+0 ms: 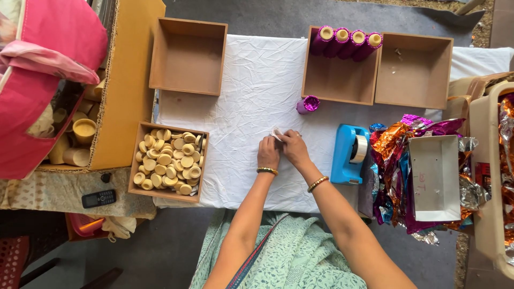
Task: Wrapping small containers in decorative foil and packing them into boxes.
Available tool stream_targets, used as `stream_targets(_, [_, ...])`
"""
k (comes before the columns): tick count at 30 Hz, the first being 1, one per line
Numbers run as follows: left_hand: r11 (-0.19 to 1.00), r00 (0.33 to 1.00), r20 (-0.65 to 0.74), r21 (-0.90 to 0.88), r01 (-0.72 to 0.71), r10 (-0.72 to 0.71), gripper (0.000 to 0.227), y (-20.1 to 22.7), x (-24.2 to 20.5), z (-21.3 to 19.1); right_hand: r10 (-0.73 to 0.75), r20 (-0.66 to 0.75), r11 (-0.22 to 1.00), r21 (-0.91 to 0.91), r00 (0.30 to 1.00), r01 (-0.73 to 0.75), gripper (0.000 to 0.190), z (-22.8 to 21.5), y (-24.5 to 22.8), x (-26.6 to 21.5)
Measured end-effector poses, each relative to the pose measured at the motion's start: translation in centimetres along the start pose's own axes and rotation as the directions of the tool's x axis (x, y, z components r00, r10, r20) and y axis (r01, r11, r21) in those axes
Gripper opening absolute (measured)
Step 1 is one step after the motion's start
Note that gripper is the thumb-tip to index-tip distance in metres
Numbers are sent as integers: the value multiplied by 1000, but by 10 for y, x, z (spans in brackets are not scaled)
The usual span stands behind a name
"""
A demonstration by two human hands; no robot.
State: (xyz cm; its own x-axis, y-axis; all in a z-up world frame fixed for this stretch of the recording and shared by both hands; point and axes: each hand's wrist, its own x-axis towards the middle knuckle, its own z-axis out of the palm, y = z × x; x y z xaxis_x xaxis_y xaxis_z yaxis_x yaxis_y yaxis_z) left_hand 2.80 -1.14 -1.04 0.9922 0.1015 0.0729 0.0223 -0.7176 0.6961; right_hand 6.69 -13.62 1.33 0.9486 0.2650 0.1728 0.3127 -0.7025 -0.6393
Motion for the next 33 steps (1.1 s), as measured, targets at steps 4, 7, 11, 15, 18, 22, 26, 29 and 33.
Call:
stream_targets(4, [999, 1000, 0, -6, 32, -32, 39, 10, 7, -15, 190, -63, 982, 30, 980, -188, 22, 6, 6, -32])
stream_targets(7, [996, 998, -5, -58, 67, -67, 38, 15, 9, -22, 279, 14, 956, 91, 960, -279, 26, -8, -1, -53])
stream_targets(11, [982, 998, 50, -188, -33, 43, 34, -4, -16, -33, 315, -30, 947, 81, 948, -312, 23, -18, 13, -60])
stream_targets(15, [924, 585, 791, -339, 175, 179, 53, -34, -101, -26, 310, -54, 942, 153, 949, -299, 24, -21, 21, -61])
stream_targets(18, [671, 234, 732, -680, 295, 640, 78, -2, -152, -65, 334, -32, 930, 173, 942, -324, 26, -18, 28, -60])
stream_targets(22, [706, 335, 825, -563, 429, 454, 64, -19, -199, -48, 329, -17, 929, 183, 944, -321, 27, -16, 35, -59])
stream_targets(26, [841, 829, 528, -520, 146, 183, 29, -63, -220, -29, 307, 8, 934, 189, 952, -303, 28, -13, 44, -62])
stream_targets(29, [875, 911, 413, -438, 205, -6, 31, -75, -220, -56, 285, 7, 939, 201, 959, -280, 29, -16, 44, -60])
stream_targets(33, [865, 892, 6, -241, 439, -451, 26, -27, -218, -150, 272, 16, 944, 192, 962, -270, 29, -17, 43, -61])
